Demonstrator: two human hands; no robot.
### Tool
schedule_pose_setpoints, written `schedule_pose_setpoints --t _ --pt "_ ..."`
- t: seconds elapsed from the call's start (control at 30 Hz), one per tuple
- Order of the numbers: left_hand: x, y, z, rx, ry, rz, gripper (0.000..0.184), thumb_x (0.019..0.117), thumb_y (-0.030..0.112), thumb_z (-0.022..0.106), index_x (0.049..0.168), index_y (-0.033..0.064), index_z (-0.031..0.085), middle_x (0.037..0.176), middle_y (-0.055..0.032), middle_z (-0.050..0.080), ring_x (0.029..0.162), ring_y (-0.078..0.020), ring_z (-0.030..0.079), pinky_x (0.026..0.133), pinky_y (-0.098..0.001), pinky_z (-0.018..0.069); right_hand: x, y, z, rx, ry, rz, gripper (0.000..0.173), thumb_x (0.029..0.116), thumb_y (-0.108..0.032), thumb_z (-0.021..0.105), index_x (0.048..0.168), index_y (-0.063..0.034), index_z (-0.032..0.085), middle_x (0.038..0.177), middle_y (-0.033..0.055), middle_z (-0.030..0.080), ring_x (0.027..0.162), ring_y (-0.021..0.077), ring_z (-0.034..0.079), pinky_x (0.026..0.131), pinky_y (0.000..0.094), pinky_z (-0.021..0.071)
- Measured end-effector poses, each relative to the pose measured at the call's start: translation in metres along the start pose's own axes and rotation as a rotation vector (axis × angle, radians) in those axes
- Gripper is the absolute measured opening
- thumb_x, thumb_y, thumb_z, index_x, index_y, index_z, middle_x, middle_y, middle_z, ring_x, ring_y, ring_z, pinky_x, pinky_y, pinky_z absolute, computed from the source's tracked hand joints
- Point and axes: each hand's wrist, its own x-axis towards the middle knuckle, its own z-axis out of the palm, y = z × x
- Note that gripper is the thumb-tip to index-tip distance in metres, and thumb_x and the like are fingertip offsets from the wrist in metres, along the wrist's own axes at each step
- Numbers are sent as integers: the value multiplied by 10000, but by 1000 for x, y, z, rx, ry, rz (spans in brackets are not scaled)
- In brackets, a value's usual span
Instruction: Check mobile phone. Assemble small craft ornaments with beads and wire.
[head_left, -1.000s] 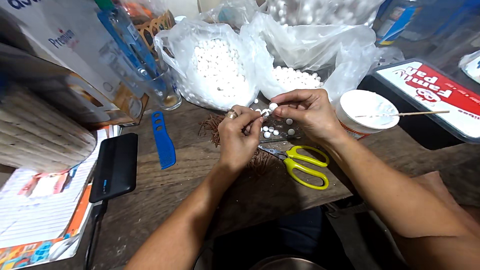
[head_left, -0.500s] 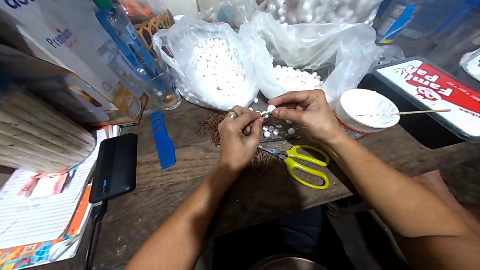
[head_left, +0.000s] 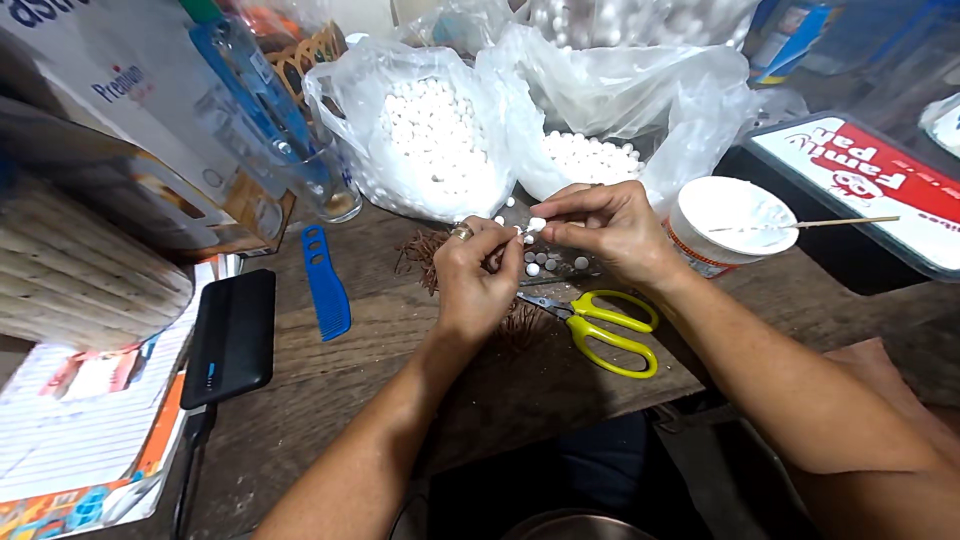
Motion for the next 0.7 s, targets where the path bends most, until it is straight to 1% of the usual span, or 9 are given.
schedule_pose_setpoints --t 0.07,0.2,0.27,0.33,0.43,0.57,0.63,0.67,0.7 --pt "0 0 0 7 7 10 85 882 -2 674 839 -39 738 837 -96 650 765 -33 593 694 -125 468 0 0 0 14 -13 3 210 831 114 688 1026 55 740 1012 52 718 887 33 698 824 180 599" --pt "-1 1 1 18 3 43 90 875 -4 666 833 -43 736 825 -106 649 757 -49 591 697 -141 466 -1 2 2 -20 -46 -29 174 847 81 699 1012 45 742 1003 39 714 866 10 689 782 154 592" --pt "-1 2 1 36 -1 52 95 877 -4 661 835 -43 736 833 -114 657 749 -56 593 692 -147 472 -1 3 2 -34 -61 -43 163 858 72 698 1014 51 740 1005 45 714 869 10 689 783 157 593" --pt "-1 3 1 41 4 51 91 880 -5 665 836 -43 734 839 -115 658 764 -64 601 703 -148 478 -1 2 2 -38 -57 -43 161 858 71 699 1012 52 741 1001 49 716 871 15 693 791 162 596" --pt "-2 2 2 55 9 56 90 881 -9 665 844 -44 740 840 -121 660 783 -80 611 721 -160 482 -2 2 6 -46 -40 -55 162 859 77 689 1014 56 734 998 51 704 857 12 689 768 156 594" --pt "-1 1 2 35 22 54 86 874 -12 665 833 -46 732 846 -123 664 790 -79 615 727 -164 486 -4 3 10 -84 -13 -126 157 862 68 691 1013 60 735 1011 69 698 855 14 680 754 150 585" --pt "2 5 1 -81 30 -57 60 888 -22 680 871 -59 724 892 -109 672 796 -28 622 720 -133 503 -4 1 9 -103 27 -132 210 871 47 704 1079 70 718 1044 73 690 855 19 670 742 151 581" --pt "4 9 -2 -191 35 -146 39 899 -41 687 908 -69 713 939 -93 664 802 -2 636 716 -123 536 -4 -1 9 -92 57 -108 287 873 34 706 1155 80 688 1075 72 682 844 19 653 725 155 566" --pt "7 12 -5 -318 45 -239 38 900 -71 685 937 -70 695 984 -76 651 810 -7 656 722 -150 575 -3 -3 9 -71 85 -55 370 883 17 706 1243 74 644 1108 66 673 834 18 646 709 158 560"
